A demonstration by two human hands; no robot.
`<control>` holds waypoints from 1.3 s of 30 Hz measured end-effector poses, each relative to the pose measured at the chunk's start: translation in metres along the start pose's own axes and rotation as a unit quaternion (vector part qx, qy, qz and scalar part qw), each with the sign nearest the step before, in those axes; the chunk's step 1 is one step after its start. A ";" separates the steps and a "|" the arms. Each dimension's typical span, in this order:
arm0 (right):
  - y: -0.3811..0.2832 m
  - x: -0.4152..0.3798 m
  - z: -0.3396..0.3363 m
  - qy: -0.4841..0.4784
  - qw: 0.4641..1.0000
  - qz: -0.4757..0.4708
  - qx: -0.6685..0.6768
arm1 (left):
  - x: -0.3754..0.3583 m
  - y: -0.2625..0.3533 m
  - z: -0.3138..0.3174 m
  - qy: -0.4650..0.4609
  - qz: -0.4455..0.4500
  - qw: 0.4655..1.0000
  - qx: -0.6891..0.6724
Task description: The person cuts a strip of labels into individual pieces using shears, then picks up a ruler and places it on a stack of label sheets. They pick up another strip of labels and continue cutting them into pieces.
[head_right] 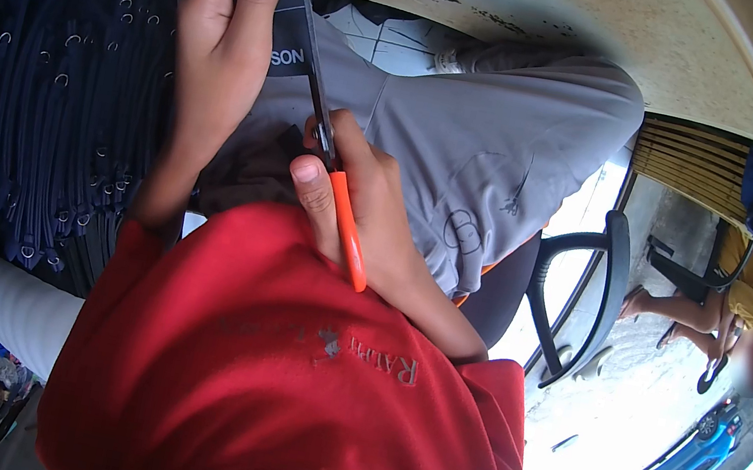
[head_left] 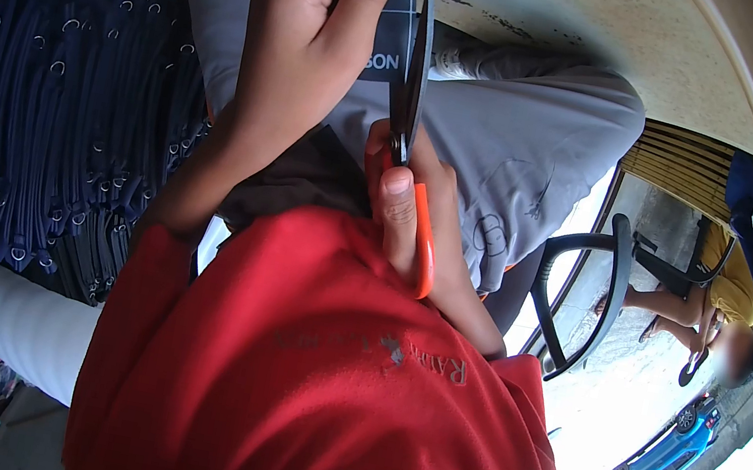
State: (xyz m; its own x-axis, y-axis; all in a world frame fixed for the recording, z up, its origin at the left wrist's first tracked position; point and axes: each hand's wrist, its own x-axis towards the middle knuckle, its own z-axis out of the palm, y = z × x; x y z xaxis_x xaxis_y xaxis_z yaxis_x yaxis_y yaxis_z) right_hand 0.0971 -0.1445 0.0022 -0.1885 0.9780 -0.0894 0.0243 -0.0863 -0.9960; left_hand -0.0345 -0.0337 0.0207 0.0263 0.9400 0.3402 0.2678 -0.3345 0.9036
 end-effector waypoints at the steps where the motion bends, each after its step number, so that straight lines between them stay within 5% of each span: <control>1: 0.000 0.000 0.000 0.000 1.000 0.000 0.000 | 0.000 0.003 0.000 0.004 -0.002 1.000 0.019; 17: 0.000 0.000 0.000 0.001 1.000 0.006 0.009 | -0.003 -0.005 -0.002 -0.010 -0.048 0.999 -0.008; 19: 0.000 0.000 0.000 -0.001 1.000 0.005 0.008 | 0.000 0.003 0.002 0.005 0.006 1.000 0.009; 39: -0.001 0.000 0.000 0.002 1.000 0.012 0.007 | 0.000 0.008 0.003 0.013 -0.001 0.999 0.043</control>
State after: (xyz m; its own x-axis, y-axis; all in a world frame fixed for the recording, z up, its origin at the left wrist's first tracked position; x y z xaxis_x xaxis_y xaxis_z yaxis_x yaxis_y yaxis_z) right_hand 0.0972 -0.1442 0.0036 -0.1835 0.9764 -0.1142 0.0148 -0.1134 -0.9934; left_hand -0.0296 -0.0363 0.0271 0.0014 0.9383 0.3458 0.3489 -0.3246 0.8791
